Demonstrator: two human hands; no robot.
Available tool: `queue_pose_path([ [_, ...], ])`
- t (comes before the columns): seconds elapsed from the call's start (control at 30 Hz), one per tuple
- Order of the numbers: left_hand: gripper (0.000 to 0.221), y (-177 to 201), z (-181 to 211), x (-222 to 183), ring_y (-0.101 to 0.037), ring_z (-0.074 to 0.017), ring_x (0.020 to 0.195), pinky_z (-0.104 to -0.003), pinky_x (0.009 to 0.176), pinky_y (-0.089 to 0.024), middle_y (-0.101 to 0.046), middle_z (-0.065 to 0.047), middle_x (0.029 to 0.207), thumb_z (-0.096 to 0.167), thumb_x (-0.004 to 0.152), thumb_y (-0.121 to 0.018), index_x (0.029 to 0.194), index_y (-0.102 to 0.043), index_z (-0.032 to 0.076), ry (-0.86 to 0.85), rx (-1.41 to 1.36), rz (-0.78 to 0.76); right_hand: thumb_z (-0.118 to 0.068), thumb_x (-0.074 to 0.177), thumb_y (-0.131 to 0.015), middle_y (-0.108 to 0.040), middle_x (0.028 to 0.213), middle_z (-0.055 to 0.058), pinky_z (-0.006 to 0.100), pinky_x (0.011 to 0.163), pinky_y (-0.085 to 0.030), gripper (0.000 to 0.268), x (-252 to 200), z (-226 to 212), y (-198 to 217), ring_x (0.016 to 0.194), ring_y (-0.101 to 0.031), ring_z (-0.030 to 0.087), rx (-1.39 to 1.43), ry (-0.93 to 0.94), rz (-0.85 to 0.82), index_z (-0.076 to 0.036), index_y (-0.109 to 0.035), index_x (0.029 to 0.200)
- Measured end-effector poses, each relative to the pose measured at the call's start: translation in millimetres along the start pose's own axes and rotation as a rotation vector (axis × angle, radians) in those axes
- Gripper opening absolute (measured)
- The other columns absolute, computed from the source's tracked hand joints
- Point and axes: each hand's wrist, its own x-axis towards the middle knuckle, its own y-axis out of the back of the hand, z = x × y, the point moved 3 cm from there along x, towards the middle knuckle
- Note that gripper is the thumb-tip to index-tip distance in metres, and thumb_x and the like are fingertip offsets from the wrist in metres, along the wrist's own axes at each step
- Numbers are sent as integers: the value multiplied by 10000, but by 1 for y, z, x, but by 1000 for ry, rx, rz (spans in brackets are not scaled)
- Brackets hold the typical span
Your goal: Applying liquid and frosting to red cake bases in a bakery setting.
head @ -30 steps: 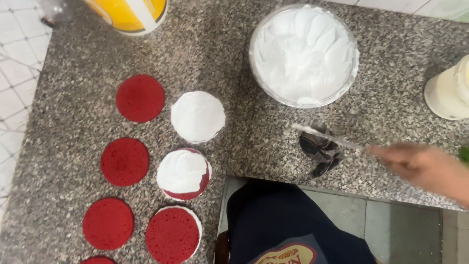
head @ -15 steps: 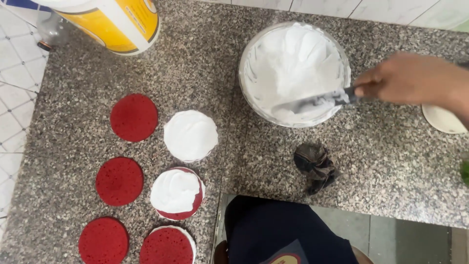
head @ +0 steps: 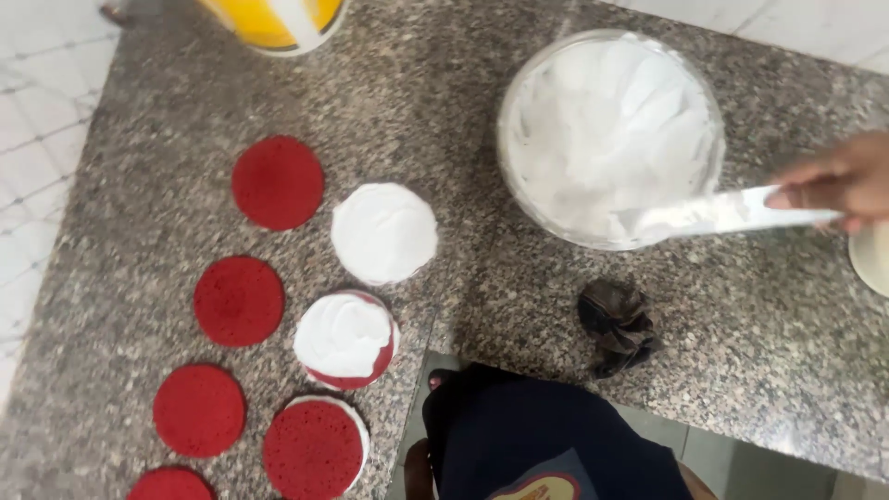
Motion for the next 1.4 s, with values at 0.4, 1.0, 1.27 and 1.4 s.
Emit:
queue_pose_path([
  [0.4, 181, -26, 43, 70, -651, -401, 998, -479, 840, -514, -686, -205, 1078, 111, 987, -519, 1086, -659, 55, 44, -15, 154, -353, 949, -659, -687, 1100, 52, 380, 695, -612, 471, -26, -324, -74, 843, -662, 201, 512, 399, 15, -247, -623, 1407],
  [1.0, 225, -66, -8, -4, -666, -323, 972, -410, 809, -532, -745, -187, 993, 228, 882, -657, 993, -750, 57, 67, -173, 163, -408, 870, -694, -611, 933, 83, 435, 657, -559, 492, -25, -411, -108, 744, -667, 286, 102, 600, 508, -375, -626, 1355],
  [1.27, 417, -39, -3, 13, -676, -266, 993, -367, 887, -481, -745, -70, 1212, 241, 942, -587, 1282, -729, 46, 746, -1210, 210, -317, 816, -781, -725, 985, 34, 355, 761, -550, 542, -6, -396, -117, 817, -691, 201, 566, 500, 151, -322, -670, 1346],
  [1.4, 459, -41, -6, 18, -688, -246, 1029, -363, 922, -524, -741, -96, 1231, 262, 955, -596, 1328, -685, 10, 705, -1230, 222, -314, 854, -763, -706, 962, 77, 338, 747, -554, 542, -14, -411, -102, 803, -638, 194, 505, 469, 188, -339, -673, 1388],
])
